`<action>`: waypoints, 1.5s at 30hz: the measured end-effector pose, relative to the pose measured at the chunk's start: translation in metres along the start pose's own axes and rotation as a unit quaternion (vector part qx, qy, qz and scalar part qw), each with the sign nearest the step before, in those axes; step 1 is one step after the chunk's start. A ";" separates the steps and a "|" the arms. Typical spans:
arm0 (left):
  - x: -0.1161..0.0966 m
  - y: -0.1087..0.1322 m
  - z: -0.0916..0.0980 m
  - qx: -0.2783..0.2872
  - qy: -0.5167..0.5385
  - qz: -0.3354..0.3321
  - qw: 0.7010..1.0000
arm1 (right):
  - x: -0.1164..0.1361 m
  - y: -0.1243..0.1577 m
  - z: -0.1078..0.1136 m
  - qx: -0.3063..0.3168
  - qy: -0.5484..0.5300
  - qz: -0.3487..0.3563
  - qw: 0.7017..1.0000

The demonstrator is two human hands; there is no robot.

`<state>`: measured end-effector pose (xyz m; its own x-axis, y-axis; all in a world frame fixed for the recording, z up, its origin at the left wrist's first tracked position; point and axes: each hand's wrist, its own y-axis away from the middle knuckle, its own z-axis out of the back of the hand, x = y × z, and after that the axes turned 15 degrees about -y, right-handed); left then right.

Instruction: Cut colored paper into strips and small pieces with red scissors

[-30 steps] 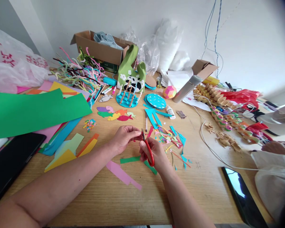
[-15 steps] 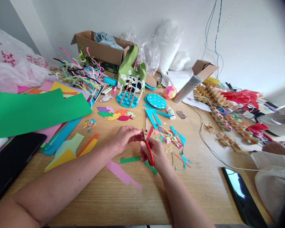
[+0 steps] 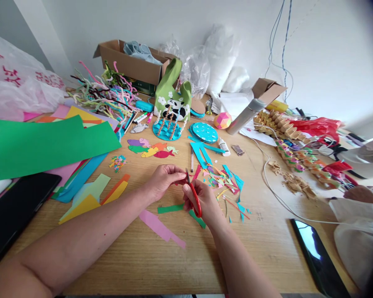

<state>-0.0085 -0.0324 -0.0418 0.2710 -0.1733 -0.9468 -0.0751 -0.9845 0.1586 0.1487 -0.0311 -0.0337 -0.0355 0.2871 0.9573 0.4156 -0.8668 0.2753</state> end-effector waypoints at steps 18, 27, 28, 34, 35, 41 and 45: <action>-0.001 0.000 0.001 -0.010 0.010 0.015 1.000 | 0.005 0.001 -0.003 -0.008 -0.006 -0.016 1.000; -0.004 0.000 0.000 -0.021 0.004 0.018 1.000 | 0.005 0.001 -0.002 0.002 -0.007 -0.014 1.000; -0.005 0.000 0.000 -0.021 0.003 0.020 1.000 | 0.004 0.001 -0.002 0.002 -0.008 -0.013 1.000; -0.006 0.000 0.001 -0.020 -0.007 0.012 1.000 | 0.005 0.002 -0.003 0.001 -0.014 -0.015 1.000; -0.006 0.000 0.001 -0.020 -0.007 0.012 1.000 | 0.006 0.002 -0.003 0.001 -0.015 -0.016 1.000; -0.006 0.000 0.002 -0.016 -0.017 0.002 1.000 | 0.005 0.002 -0.002 0.000 -0.010 -0.018 1.000; -0.005 -0.002 0.003 -0.019 -0.021 0.001 1.000 | 0.005 0.001 -0.001 0.001 -0.012 -0.018 1.000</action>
<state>-0.0128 -0.0295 -0.0384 0.2296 -0.1750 -0.9574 -0.0395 -0.9846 0.1704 0.1478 -0.0311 -0.0287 -0.0279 0.3279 0.9443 0.4167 -0.8549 0.3092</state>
